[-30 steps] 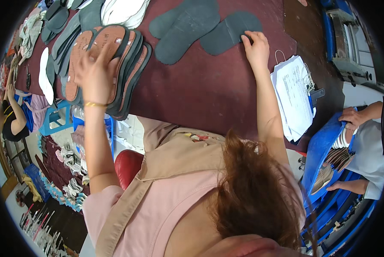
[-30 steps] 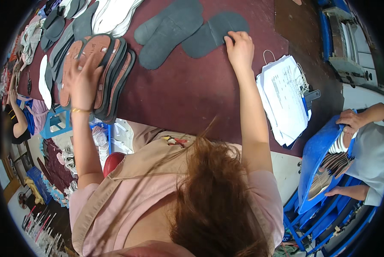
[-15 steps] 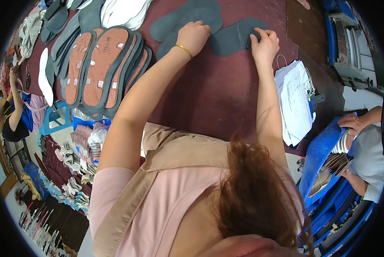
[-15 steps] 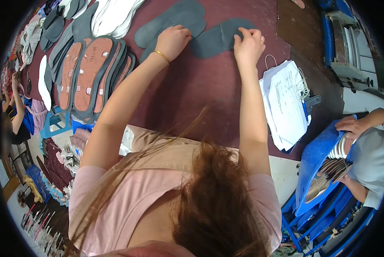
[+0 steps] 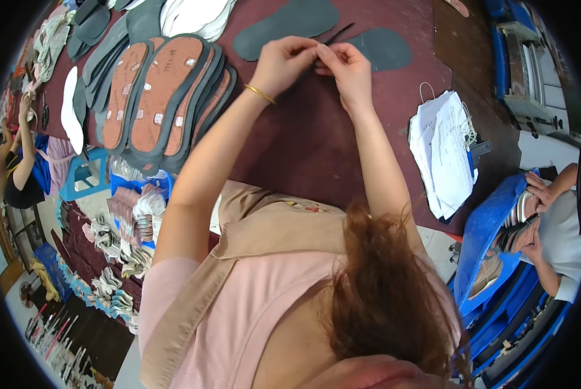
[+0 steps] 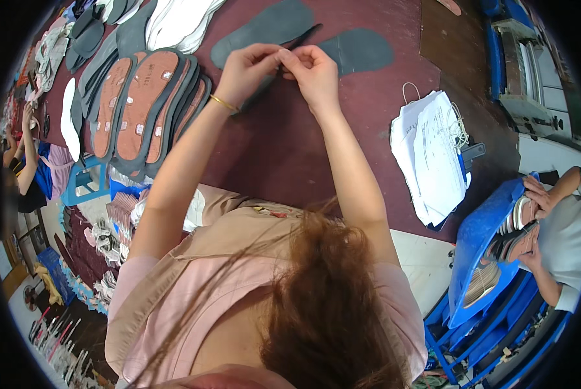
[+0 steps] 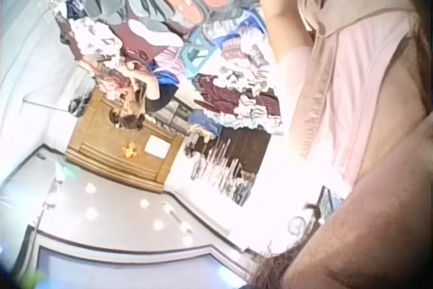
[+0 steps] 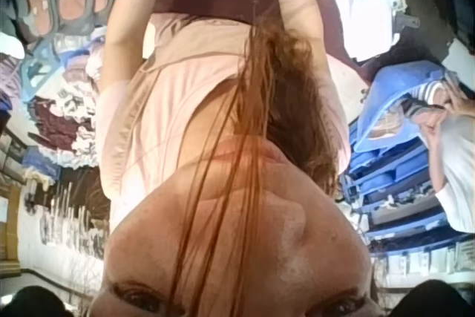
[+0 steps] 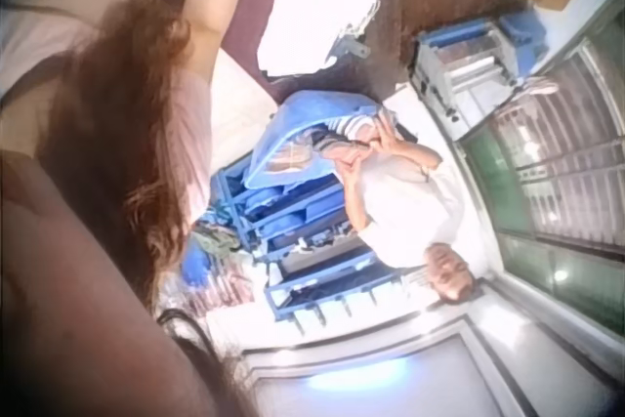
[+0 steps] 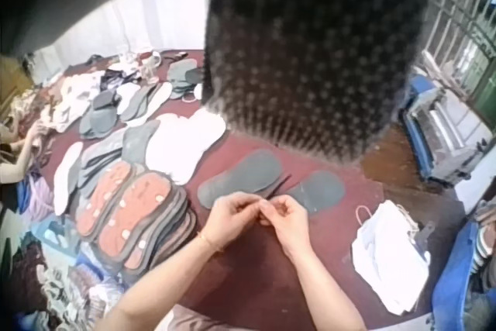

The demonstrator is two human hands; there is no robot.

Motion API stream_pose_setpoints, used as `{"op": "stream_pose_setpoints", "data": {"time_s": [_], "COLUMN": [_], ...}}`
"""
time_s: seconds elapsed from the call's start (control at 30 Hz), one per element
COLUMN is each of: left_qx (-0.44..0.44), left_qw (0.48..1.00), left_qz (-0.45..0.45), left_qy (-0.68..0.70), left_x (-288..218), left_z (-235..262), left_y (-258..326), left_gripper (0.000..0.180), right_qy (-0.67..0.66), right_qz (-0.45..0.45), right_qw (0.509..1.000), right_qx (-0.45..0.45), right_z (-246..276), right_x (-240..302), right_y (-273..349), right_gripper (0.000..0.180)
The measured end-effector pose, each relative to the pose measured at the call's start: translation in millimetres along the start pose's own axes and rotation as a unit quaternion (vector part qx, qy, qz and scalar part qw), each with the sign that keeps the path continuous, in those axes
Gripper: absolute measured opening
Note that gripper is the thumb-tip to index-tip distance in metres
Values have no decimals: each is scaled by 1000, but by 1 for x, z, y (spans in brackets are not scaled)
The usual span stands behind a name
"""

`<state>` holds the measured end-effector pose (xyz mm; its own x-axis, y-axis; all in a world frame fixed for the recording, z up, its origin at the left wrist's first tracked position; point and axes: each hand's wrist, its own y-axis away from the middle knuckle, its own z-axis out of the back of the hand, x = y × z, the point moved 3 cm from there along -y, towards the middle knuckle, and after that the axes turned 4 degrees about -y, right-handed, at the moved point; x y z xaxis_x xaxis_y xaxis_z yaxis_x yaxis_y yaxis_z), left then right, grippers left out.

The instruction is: The worker is assembling or quality-checking shoe insole components by matching top and bottom pieces and stacking them.

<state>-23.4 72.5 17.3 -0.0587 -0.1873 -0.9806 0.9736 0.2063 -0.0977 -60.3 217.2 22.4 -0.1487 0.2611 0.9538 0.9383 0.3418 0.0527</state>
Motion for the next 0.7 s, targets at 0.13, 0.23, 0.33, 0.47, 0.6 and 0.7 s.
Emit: {"op": "stream_pose_setpoints", "data": {"time_s": [0.13, 0.23, 0.33, 0.47, 0.6, 0.7], "left_qx": [44, 82, 95, -100, -361, -486], "left_qw": [997, 988, 975, 944, 846, 814], "left_qz": [25, 61, 113, 140, 149, 57], "left_qy": [64, 116, 165, 280, 363, 314], "left_x": [-9, -14, -11, 9, 34, -4], "left_z": [-5, -11, -19, -16, 46, 93], "left_y": [14, 19, 23, 43, 83, 95], "left_gripper": [21, 22, 22, 14, 11, 11], "right_qy": [26, 29, 40, -35, -92, -88], "right_qz": [-42, -54, -52, -89, -60, 2], "right_qw": [999, 998, 998, 995, 985, 980], "right_qx": [12, 13, 20, 23, -130, -181], "right_z": [11, 20, 23, 22, 53, 64], "right_x": [11, 14, 20, 4, -41, -30], "right_y": [13, 23, 31, 42, 76, 89], "right_gripper": [20, 21, 15, 5, 2, 2]}}
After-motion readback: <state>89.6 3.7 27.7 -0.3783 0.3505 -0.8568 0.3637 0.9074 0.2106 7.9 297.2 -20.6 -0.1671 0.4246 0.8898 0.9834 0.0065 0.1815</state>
